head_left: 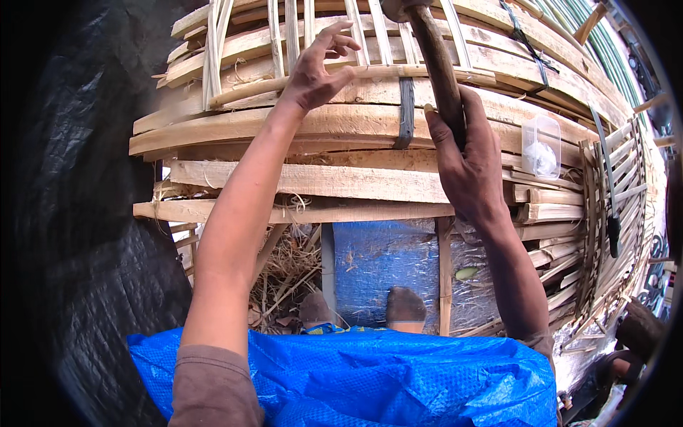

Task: The person constructs a bamboo structure by aligning thin bamboo slats across thicker wooden support beams and securing them using a hammer and small nails.

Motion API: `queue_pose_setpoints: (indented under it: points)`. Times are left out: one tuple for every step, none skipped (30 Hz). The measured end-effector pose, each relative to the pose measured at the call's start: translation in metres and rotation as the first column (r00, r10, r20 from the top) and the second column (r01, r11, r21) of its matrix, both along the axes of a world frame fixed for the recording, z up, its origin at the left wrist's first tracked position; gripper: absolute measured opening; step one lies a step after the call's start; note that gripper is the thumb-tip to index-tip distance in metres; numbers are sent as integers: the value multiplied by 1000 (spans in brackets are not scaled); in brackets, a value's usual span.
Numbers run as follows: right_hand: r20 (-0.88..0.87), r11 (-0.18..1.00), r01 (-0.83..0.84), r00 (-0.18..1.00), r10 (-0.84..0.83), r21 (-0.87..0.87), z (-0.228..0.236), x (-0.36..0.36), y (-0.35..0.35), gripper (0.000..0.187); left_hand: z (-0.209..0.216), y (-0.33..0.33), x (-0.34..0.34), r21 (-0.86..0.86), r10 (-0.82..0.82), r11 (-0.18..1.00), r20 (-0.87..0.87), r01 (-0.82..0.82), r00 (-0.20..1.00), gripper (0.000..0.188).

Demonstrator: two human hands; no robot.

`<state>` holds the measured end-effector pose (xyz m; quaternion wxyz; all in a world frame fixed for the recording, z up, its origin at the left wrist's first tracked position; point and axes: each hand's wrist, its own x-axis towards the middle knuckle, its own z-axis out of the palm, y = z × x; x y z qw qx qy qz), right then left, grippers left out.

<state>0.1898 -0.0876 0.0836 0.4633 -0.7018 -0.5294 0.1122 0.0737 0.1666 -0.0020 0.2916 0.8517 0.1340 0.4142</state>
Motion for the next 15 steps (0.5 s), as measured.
queue_pose_setpoints:
  points:
    - [10, 1000, 4, 1000, -4, 1, -2, 2, -1, 29, -1, 5, 0, -39, -12, 999, 24, 13, 1000, 57]
    - [6, 1000, 0, 1000, 0, -16, -2, 2, -1, 29, -2, 5, -1, -85, -26, 996, 45, 30, 999, 52]
    - [2, 999, -4, 1000, 4, -33, -2, 2, -1, 30, -4, 3, 1, -126, 20, 992, 38, -15, 999, 46]
    - [-2, 999, -9, 1000, 9, -50, -2, 1, -2, 30, -5, 4, 2, -38, 40, 999, 17, -39, 999, 46]
    - [8, 999, -16, 1000, 17, -29, 1, 0, -1, 30, -6, 5, 3, 49, 66, 997, -6, -66, 998, 46]
    - [18, 1000, -24, 1000, 24, -9, 5, -2, 0, 31, -6, 6, 2, 137, 94, 986, -26, -90, 995, 46]
    - [27, 999, -33, 999, 33, 12, 7, -5, 2, 31, -8, 6, 2, 105, 119, 987, 1, -118, 993, 45]
    - [44, 999, -42, 998, 41, 34, 5, -7, 3, 31, -9, 5, 2, 73, 119, 990, 22, -120, 993, 44]
    - [61, 997, -53, 997, 49, 56, 1, -9, 4, 31, -10, 5, 3, 41, 120, 992, 43, -122, 992, 43]
    - [78, 995, -64, 995, 58, 78, -4, -11, 5, 31, -10, 4, 2, 9, 123, 992, 63, -124, 990, 43]
    - [-35, 998, -58, 998, 57, -19, -15, -13, 2, 32, -5, -1, 6, -39, 128, 991, 58, -126, 990, 40]
    - [3, 997, -72, 997, 72, -8, -37, -11, 4, 34, -2, -2, 7, -73, 116, 991, 67, -111, 991, 40]
    - [73, 993, -75, 994, 82, -86, -54, -6, 8, 35, 1, -2, 9, -103, 108, 990, 77, -100, 991, 40]
    - [134, 983, -71, 986, 95, -172, -57, -7, 14, 35, 0, -3, 8, -141, 98, 986, 79, -86, 992, 40]
    - [132, 984, -95, 985, 115, -152, -55, -6, 17, 35, 0, -4, 6, -117, 160, 981, 69, -152, 985, 38]
